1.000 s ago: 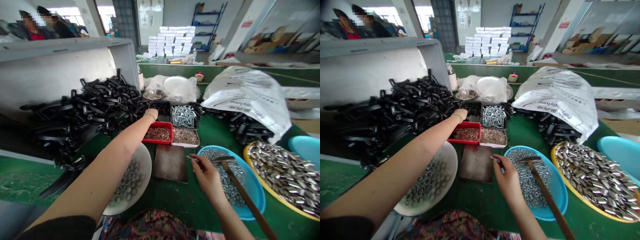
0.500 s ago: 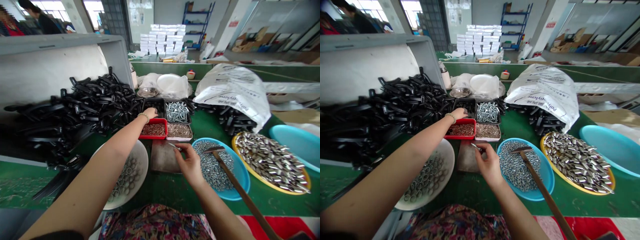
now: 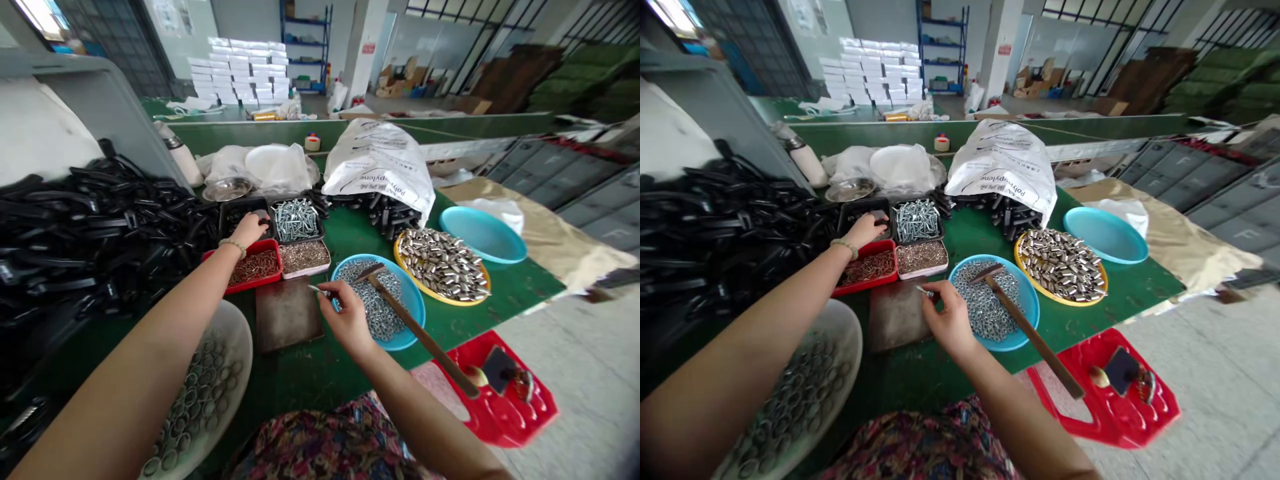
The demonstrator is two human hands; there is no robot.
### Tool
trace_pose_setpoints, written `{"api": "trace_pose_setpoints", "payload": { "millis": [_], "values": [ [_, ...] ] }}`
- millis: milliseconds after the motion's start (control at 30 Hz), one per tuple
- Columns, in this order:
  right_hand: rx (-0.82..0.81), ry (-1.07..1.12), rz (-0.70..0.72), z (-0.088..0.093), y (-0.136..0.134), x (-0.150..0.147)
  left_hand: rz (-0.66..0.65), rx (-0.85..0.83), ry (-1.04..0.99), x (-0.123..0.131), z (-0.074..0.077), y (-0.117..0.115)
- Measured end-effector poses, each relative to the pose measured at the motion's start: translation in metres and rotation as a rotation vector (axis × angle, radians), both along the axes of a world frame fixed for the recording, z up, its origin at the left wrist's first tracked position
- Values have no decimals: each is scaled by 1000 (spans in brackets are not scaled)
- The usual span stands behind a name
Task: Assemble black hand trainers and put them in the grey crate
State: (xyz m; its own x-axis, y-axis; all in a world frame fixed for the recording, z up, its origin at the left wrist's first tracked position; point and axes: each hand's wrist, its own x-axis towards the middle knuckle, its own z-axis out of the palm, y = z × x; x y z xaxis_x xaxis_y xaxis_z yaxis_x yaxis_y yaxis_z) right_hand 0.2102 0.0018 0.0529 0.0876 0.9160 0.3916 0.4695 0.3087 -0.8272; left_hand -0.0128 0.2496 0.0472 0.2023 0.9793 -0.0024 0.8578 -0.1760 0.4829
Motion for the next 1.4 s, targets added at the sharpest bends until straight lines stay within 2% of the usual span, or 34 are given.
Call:
{"api": "trace_pose_setpoints", "payload": {
  "millis": [133,233,300,400,467,567,667,767,933,1033,1133,1200,1300,1400],
  "values": [
    [7,1,50,-3,5,-9,75,6,-73,-14,-1,-9],
    [30,-27,83,-3,3,-14,143,-25,-161,-20,7,-15],
    [49,-32,70,-3,1,-14,182,-28,-228,-16,15,-29],
    [91,-37,23,-4,-1,-11,162,-89,-506,1,24,-79],
    [122,-44,8,-4,-1,-12,87,-296,-969,17,25,-125],
    [165,-54,40,-3,0,-17,76,-567,-1334,36,23,-192],
    [190,-95,81,-4,-2,-21,161,-577,-1483,46,19,-233],
    [240,-171,124,-7,-7,-19,211,-473,-1507,51,16,-254],
    [385,-380,260,-14,-20,-16,82,-476,-1504,54,9,-275],
    [224,-218,347,-18,-30,-18,160,-504,-1589,47,6,-288],
    [-136,137,402,-25,-36,-18,209,-690,-1657,38,7,-305],
    [-347,271,435,-32,-37,-18,208,-799,-1669,35,9,-316],
    [-461,221,388,-39,-37,-22,257,-845,-1688,38,9,-325],
    [-377,10,271,-41,-42,-29,313,-727,-1539,41,3,-325]
  ]
}}
